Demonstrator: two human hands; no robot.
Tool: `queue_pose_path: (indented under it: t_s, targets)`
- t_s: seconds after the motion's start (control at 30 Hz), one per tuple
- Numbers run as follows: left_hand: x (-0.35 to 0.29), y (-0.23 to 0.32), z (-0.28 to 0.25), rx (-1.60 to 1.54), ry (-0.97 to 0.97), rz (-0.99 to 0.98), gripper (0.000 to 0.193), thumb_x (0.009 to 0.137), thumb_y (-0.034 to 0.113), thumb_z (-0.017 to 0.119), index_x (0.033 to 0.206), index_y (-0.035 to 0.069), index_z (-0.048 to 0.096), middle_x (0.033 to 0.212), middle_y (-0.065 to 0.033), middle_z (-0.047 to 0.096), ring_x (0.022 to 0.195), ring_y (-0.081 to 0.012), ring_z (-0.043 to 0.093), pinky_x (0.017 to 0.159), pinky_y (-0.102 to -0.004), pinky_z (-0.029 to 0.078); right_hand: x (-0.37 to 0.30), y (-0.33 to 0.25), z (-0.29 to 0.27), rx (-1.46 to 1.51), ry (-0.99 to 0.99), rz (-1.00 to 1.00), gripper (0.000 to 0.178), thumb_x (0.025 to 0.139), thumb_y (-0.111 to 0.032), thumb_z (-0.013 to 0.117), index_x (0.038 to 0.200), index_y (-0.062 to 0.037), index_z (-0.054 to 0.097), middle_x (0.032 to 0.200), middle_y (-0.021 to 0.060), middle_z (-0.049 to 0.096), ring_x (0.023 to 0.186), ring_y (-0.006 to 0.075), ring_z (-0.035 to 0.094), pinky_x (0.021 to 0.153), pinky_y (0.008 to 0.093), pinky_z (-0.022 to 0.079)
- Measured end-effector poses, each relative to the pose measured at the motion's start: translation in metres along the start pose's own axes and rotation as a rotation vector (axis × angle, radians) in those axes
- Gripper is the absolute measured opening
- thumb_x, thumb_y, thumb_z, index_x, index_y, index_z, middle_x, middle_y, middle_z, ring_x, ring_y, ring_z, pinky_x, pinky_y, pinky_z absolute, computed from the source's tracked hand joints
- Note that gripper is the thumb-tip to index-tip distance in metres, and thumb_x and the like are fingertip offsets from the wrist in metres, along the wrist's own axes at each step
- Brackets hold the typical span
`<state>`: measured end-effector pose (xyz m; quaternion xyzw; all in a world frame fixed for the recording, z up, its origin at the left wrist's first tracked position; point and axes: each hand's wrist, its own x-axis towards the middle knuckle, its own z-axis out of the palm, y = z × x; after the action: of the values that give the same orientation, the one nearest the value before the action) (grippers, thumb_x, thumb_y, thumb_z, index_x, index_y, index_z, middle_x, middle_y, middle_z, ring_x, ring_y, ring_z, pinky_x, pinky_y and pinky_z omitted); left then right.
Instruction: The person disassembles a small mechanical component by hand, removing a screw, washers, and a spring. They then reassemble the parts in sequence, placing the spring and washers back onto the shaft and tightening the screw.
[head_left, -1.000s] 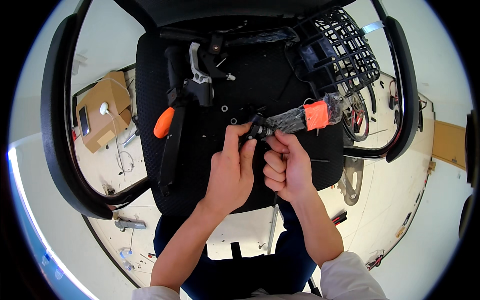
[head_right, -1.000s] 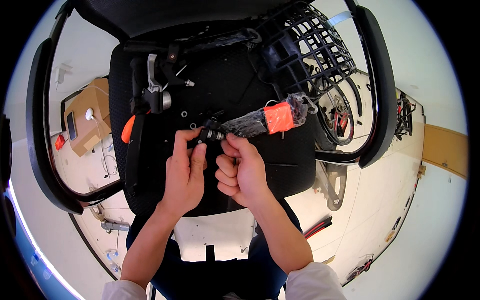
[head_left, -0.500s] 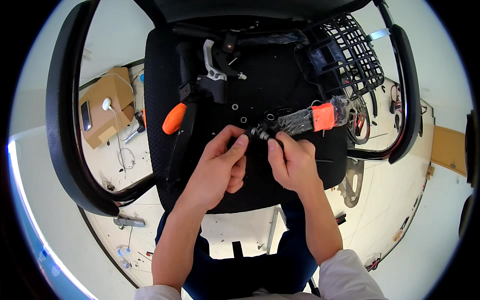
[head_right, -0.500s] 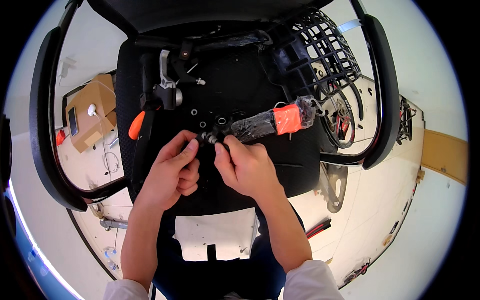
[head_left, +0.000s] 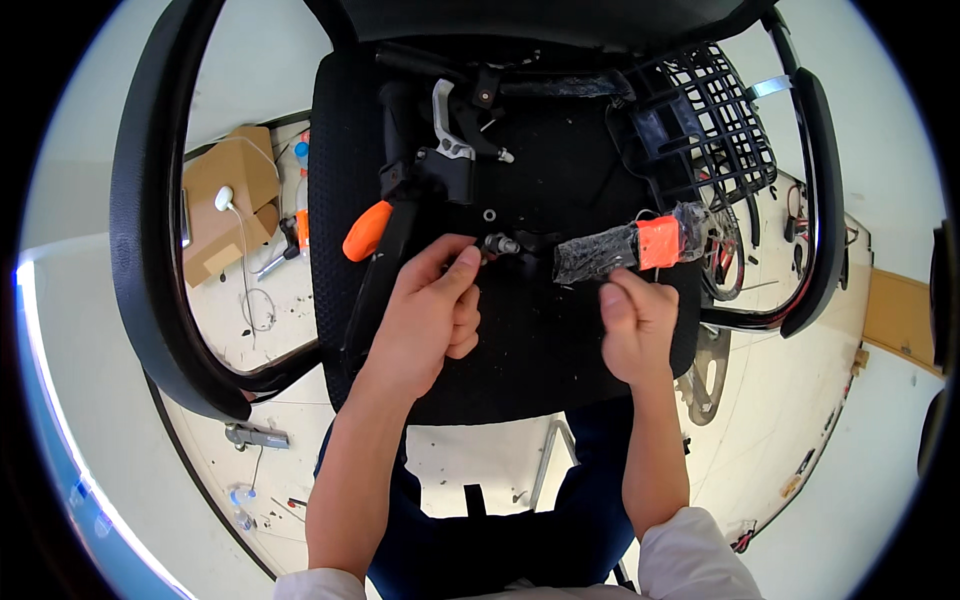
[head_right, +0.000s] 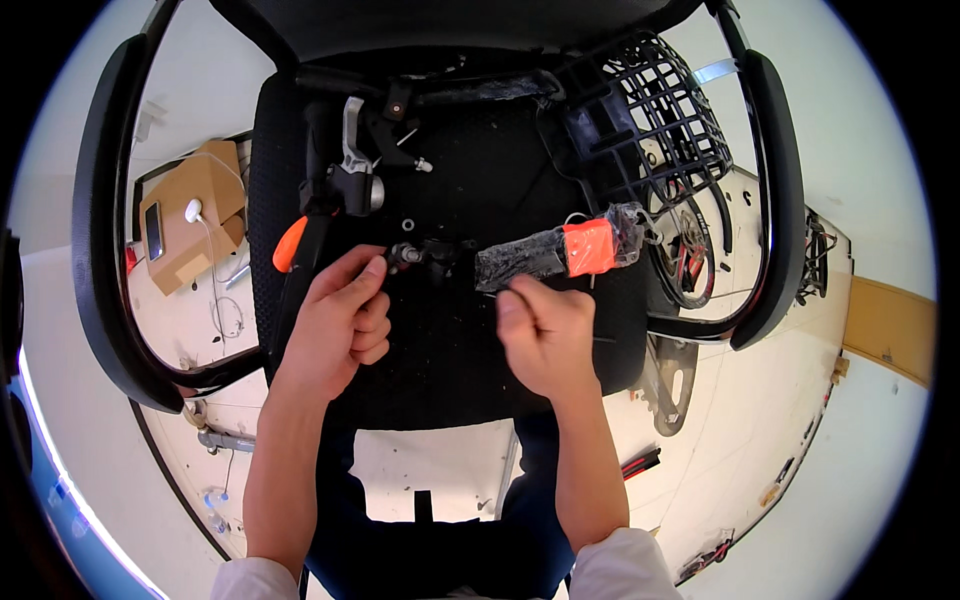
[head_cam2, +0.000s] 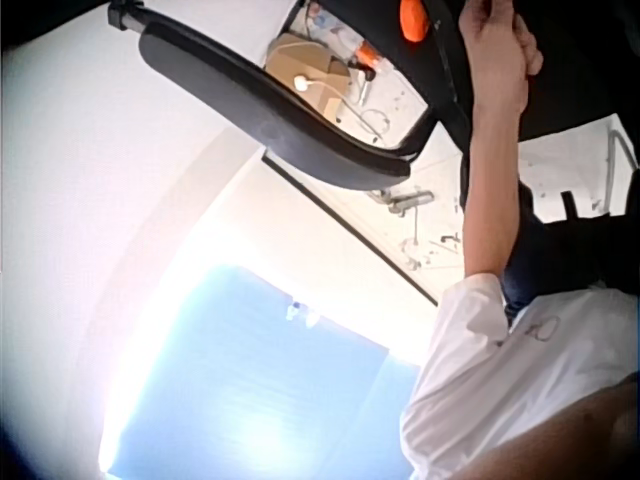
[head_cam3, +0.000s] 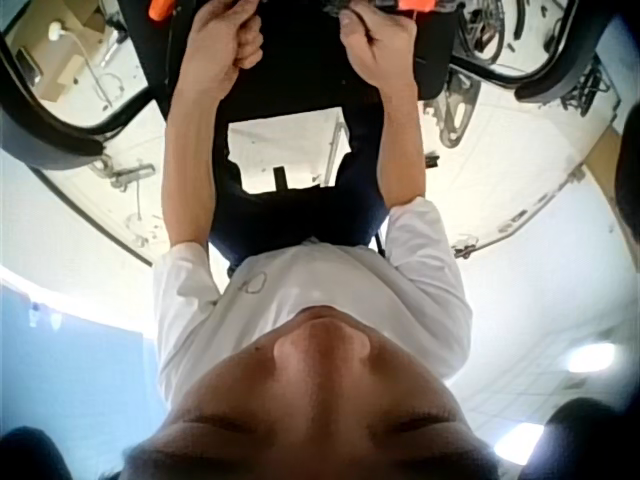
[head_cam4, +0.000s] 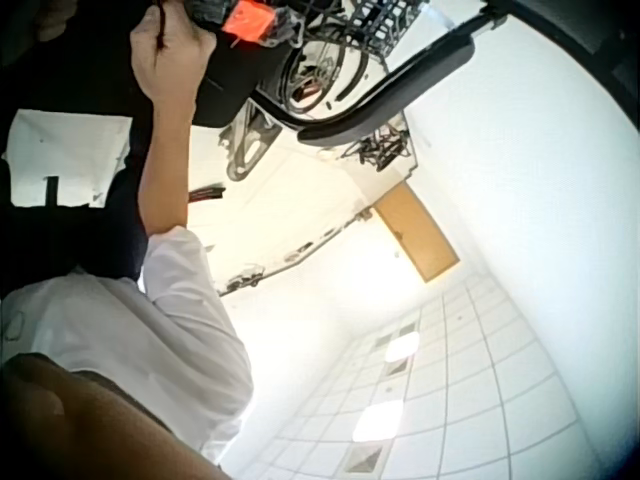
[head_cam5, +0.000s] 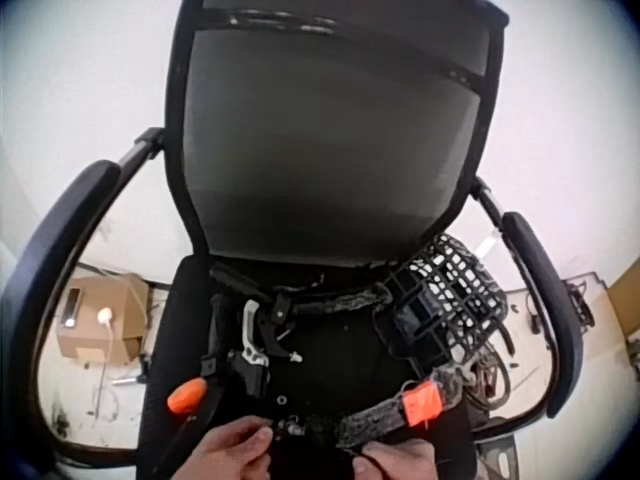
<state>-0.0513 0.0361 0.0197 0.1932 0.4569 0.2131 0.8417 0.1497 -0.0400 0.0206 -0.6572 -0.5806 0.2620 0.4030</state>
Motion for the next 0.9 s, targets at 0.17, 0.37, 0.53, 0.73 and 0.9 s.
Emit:
queue_pose_path:
  t_s: [0.17,0.37,0.53,0.73,0.9]
  targets:
    - [0.003,-0.019,0.013,0.111,-0.041,0.105,0.02,0.102,0.02,0.046,0.113,0.004,0.05,0.056,0.0048,0.036,0.043,-0.002,0.028,0.039,-0.0208,0.022,-0.005,-0.011,0.007,1.148,-0.195,0.842,0.04,0.098,-0.03,0.042,0.064,-0.0136,0.028,0.048,-0.0024,0.023,0.038,0.0063,0.017,0.036,0.025,0.011]
    - [0.005,-0.029,0.026,0.268,-0.001,0.219,0.022,0.103,0.022,0.042,0.118,0.006,0.047,0.058,0.005,0.031,0.046,-0.0035,0.024,0.042,-0.0214,0.022,-0.004,-0.011,0.008,1.283,-0.242,0.966,0.041,0.099,-0.033,0.04,0.064,-0.0163,0.027,0.048,-0.0048,0.019,0.038,0.006,0.013,0.036,0.0248,0.009]
    - [0.006,-0.033,0.031,0.296,-0.014,0.266,0.022,0.104,0.021,0.041,0.12,0.006,0.045,0.058,0.0044,0.03,0.046,-0.004,0.024,0.042,-0.0213,0.022,-0.003,-0.013,0.01,1.326,-0.234,0.964,0.041,0.099,-0.034,0.04,0.064,-0.0168,0.027,0.048,-0.0045,0.019,0.037,0.0063,0.012,0.035,0.0249,0.009]
    - [0.005,-0.035,0.031,0.218,-0.054,0.243,0.023,0.104,0.021,0.039,0.122,0.006,0.043,0.058,0.004,0.03,0.045,-0.0043,0.023,0.042,-0.0214,0.022,-0.006,-0.014,0.016,1.324,-0.181,0.975,0.041,0.098,-0.036,0.042,0.064,-0.0171,0.028,0.048,-0.0045,0.019,0.038,0.0066,0.013,0.036,0.0253,0.009]
    - [0.005,-0.036,0.031,0.213,-0.039,0.248,0.023,0.104,0.021,0.039,0.122,0.007,0.043,0.058,0.0039,0.031,0.045,-0.0043,0.023,0.041,-0.0215,0.023,-0.004,-0.015,0.017,1.299,-0.144,0.969,0.041,0.098,-0.037,0.043,0.064,-0.0171,0.029,0.047,-0.0041,0.019,0.037,0.0068,0.013,0.036,0.0256,0.009]
